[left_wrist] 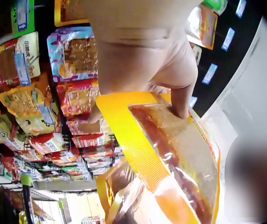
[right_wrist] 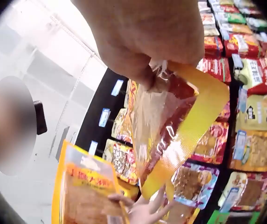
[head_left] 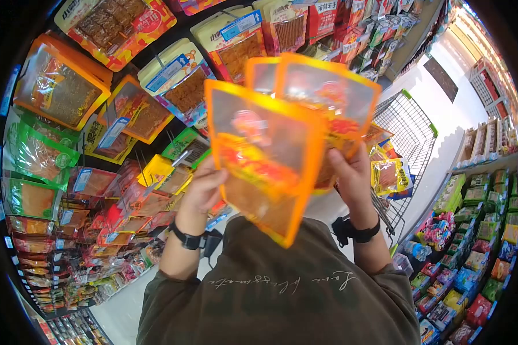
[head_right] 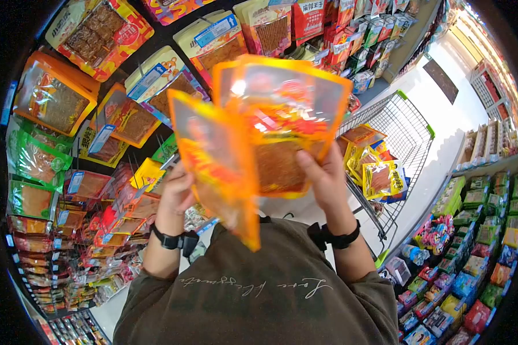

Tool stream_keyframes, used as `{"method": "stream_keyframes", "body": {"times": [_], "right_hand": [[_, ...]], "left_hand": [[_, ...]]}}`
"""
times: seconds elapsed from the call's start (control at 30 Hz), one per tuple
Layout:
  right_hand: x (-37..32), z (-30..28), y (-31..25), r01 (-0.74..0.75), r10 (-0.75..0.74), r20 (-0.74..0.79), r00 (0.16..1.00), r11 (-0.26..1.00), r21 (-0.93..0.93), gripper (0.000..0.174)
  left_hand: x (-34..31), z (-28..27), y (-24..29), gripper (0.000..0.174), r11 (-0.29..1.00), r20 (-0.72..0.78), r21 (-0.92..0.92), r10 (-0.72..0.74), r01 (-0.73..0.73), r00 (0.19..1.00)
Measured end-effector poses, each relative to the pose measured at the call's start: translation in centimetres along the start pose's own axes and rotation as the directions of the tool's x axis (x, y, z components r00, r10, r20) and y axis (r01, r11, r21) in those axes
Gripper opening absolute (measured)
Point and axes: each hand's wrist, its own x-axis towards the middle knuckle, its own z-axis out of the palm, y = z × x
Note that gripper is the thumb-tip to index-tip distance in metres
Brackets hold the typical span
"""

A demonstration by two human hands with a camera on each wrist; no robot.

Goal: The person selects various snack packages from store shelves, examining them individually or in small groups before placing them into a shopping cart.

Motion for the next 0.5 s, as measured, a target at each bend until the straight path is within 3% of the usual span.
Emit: {"method": "stream_keyframes", "body": {"times": [0.03,0.13,0.17,0.23,0.3,0.37,0.5], "right_hand": [[-0.4,1.2,-0.4,-0.067,0.065,0.101,0.993,0.997,0.022,0.047],[-0.5,0.8,-0.1,-0.074,0.065,0.19,0.98,0.996,0.044,0.042],[-0.2,0.2,-0.5,-0.06,0.061,0.085,0.994,0.998,-0.019,0.038],[0.6,-2.3,-0.7,-0.053,0.036,-0.131,0.991,0.991,-0.123,0.03],[0.8,-4.4,-1.7,-0.013,0.004,-0.248,0.969,0.999,-0.035,0.032],[0.8,-5.4,-2.5,0.105,-0.133,-0.274,0.952,0.988,-0.116,0.034],[0.0,-4.3,-3.3,0.072,-0.048,-0.154,0.987,0.985,0.155,0.043]], "left_hand": [[0.5,0.2,-1.0,0.057,1.0,0.003,-0.004,0.029,-0.029,1.0],[1.4,-0.3,-1.1,0.044,0.997,-0.086,0.053,0.063,-0.059,0.994],[1.3,-0.7,-0.9,0.044,0.997,-0.084,0.054,0.064,-0.06,0.994],[0.7,-1.6,-0.1,0.039,0.984,-0.226,0.079,0.175,-0.161,0.958],[0.2,-2.0,0.7,0.037,0.974,-0.29,0.094,0.224,-0.206,0.93],[-0.3,-3.0,1.3,0.035,0.954,-0.332,0.15,0.296,-0.259,0.896],[0.3,-3.3,0.6,0.037,0.927,-0.353,0.254,0.356,-0.277,0.865]]}}
